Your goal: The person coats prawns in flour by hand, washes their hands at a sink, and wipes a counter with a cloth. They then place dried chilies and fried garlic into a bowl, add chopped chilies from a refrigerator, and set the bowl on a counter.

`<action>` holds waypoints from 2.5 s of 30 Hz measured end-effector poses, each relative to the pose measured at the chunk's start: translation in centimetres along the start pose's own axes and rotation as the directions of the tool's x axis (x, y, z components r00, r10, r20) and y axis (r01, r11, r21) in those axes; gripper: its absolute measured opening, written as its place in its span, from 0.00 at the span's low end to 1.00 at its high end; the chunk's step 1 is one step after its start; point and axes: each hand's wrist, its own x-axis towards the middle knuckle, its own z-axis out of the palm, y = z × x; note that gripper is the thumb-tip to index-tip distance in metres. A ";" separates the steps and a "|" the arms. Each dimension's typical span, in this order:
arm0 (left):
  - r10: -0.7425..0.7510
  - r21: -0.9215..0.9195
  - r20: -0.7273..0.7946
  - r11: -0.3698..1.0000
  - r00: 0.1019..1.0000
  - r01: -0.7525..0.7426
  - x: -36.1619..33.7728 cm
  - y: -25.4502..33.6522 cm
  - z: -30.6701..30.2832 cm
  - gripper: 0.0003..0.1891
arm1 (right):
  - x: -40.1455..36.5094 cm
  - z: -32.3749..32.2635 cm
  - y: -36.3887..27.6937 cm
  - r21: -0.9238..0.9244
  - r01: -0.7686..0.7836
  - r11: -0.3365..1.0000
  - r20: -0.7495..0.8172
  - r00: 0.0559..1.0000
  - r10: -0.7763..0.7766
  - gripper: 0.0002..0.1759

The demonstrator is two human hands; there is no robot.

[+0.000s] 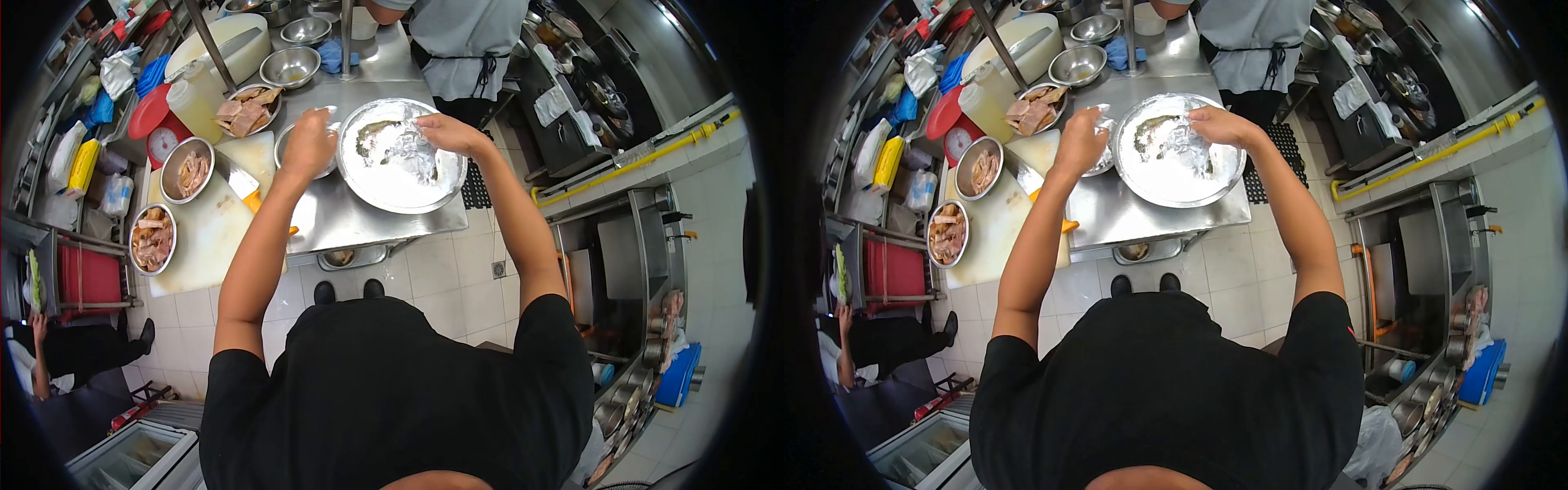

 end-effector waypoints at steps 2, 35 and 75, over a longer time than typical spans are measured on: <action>0.098 -0.091 0.009 0.991 0.995 -0.097 0.0 1.8 0.3 0.17 | 1.6 -0.2 2.0 -0.013 -0.009 1.000 0.064 0.998 0.010 0.13; 0.294 -0.400 0.092 0.886 0.951 -0.235 -0.9 3.2 6.6 0.18 | -0.8 4.0 4.3 -0.667 -0.079 0.741 -0.058 0.997 0.054 0.29; 0.065 -0.353 0.243 0.935 0.968 0.027 -2.6 3.9 7.4 0.11 | -4.1 5.9 2.5 -0.486 0.176 0.856 -0.346 0.861 -0.374 0.25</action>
